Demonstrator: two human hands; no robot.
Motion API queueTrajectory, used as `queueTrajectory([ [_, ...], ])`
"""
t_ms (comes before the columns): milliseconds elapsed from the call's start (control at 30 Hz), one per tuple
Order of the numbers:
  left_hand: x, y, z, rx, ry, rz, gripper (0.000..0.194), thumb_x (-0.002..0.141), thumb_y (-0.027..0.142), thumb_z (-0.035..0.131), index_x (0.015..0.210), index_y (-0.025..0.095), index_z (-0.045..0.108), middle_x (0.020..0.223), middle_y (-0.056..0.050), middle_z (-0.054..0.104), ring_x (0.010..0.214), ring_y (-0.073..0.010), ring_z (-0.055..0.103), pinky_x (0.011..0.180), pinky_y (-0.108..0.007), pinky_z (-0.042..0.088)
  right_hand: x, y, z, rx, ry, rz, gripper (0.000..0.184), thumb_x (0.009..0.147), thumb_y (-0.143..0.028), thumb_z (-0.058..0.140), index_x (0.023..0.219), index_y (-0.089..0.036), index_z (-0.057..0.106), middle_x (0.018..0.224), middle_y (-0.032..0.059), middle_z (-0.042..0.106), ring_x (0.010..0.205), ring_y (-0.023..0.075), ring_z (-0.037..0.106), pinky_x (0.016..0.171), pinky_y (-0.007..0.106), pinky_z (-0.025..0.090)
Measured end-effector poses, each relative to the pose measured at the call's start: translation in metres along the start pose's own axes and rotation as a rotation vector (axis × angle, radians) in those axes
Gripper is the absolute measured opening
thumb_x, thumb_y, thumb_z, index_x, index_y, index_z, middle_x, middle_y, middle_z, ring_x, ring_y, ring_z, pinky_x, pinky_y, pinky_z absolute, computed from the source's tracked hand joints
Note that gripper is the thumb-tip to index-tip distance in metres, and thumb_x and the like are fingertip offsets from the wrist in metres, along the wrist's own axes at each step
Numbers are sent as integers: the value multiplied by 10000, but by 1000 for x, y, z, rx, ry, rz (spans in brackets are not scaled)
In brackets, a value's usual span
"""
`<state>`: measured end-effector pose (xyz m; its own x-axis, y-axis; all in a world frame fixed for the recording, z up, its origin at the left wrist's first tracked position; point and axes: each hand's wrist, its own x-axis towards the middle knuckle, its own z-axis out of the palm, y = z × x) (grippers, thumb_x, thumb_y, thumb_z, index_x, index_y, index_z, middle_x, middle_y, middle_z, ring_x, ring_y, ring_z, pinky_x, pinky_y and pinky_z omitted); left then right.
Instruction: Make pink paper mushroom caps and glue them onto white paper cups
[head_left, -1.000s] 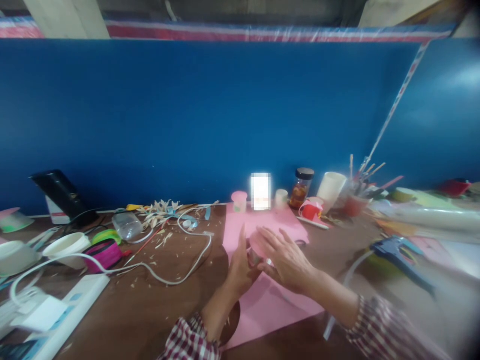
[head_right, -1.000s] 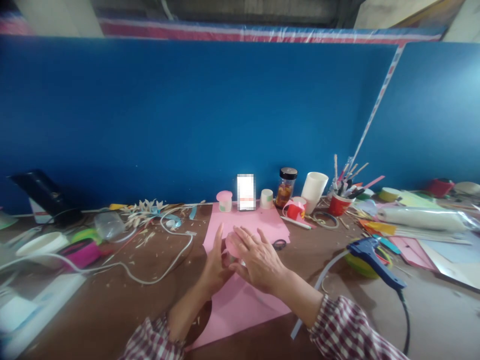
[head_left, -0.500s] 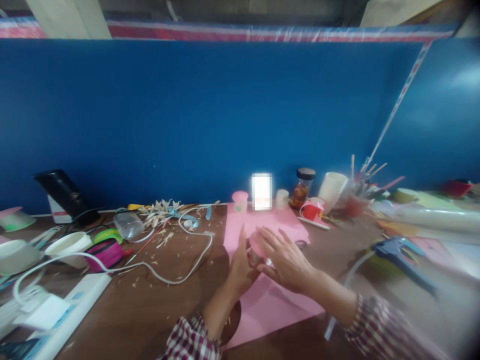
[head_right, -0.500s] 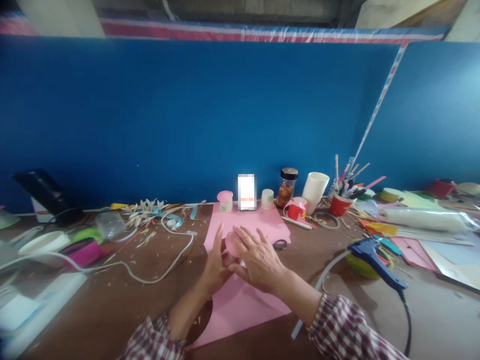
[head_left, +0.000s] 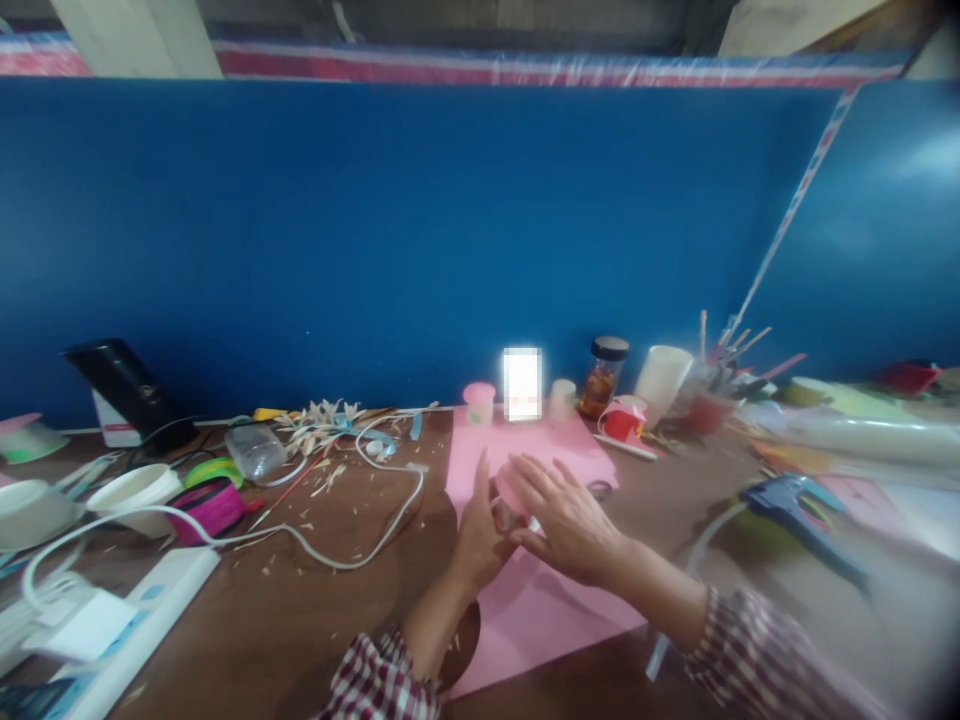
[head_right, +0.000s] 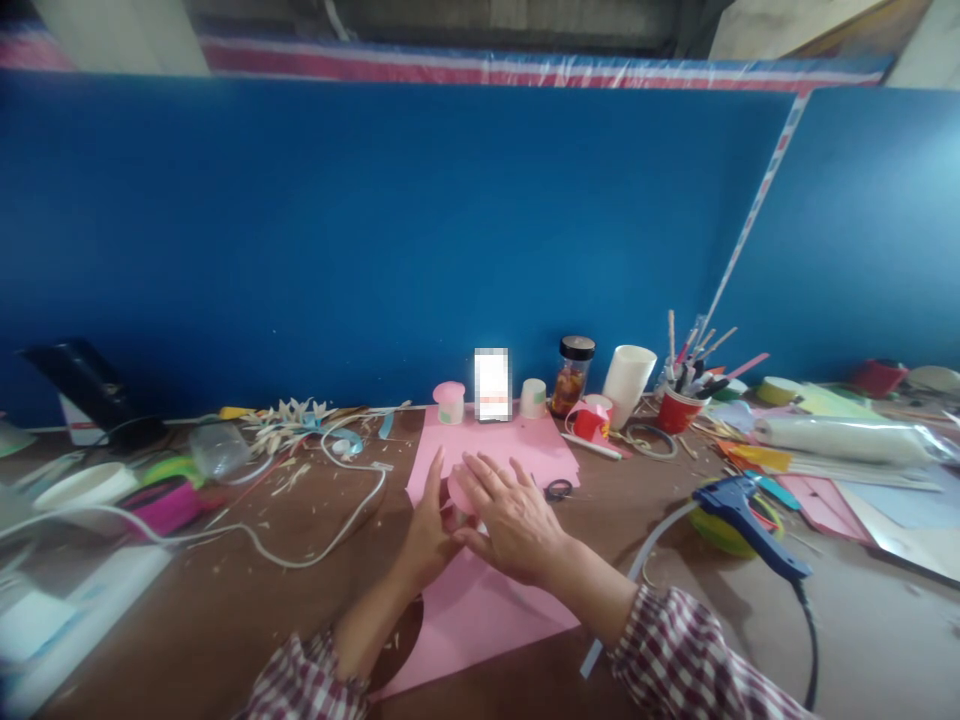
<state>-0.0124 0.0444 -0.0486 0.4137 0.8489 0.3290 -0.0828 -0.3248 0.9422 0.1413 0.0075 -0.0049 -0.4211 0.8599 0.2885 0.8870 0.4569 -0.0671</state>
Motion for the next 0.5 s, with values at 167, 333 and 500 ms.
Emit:
queueTrajectory([
  [167, 0, -3, 0, 18, 15, -21, 1072, 674, 553, 667, 1449, 241, -4, 1173, -142, 562, 923, -235, 601, 760, -352, 500, 1, -1, -1, 0, -20, 11, 699, 885, -581, 347, 1457, -204, 206, 1502, 105, 254, 1381, 280, 190, 1090, 557, 199],
  [333, 0, -4, 0, 28, 26, -38, 1084, 664, 554, 676, 1449, 244, -5, 1135, -132, 584, 871, -220, 608, 720, -339, 504, 2, -3, -3, 22, -30, 17, 716, 879, -605, 332, 1455, -197, 212, 1503, 102, 252, 1377, 286, 199, 1091, 557, 203],
  [500, 0, -5, 0, -4, 19, -48, 1120, 634, 571, 689, 1449, 246, -7, 1130, -139, 591, 872, -229, 608, 722, -353, 502, 2, -3, -5, 21, -39, 24, 698, 889, -577, 343, 1456, -192, 209, 1508, 95, 239, 1378, 280, 199, 1099, 549, 194],
])
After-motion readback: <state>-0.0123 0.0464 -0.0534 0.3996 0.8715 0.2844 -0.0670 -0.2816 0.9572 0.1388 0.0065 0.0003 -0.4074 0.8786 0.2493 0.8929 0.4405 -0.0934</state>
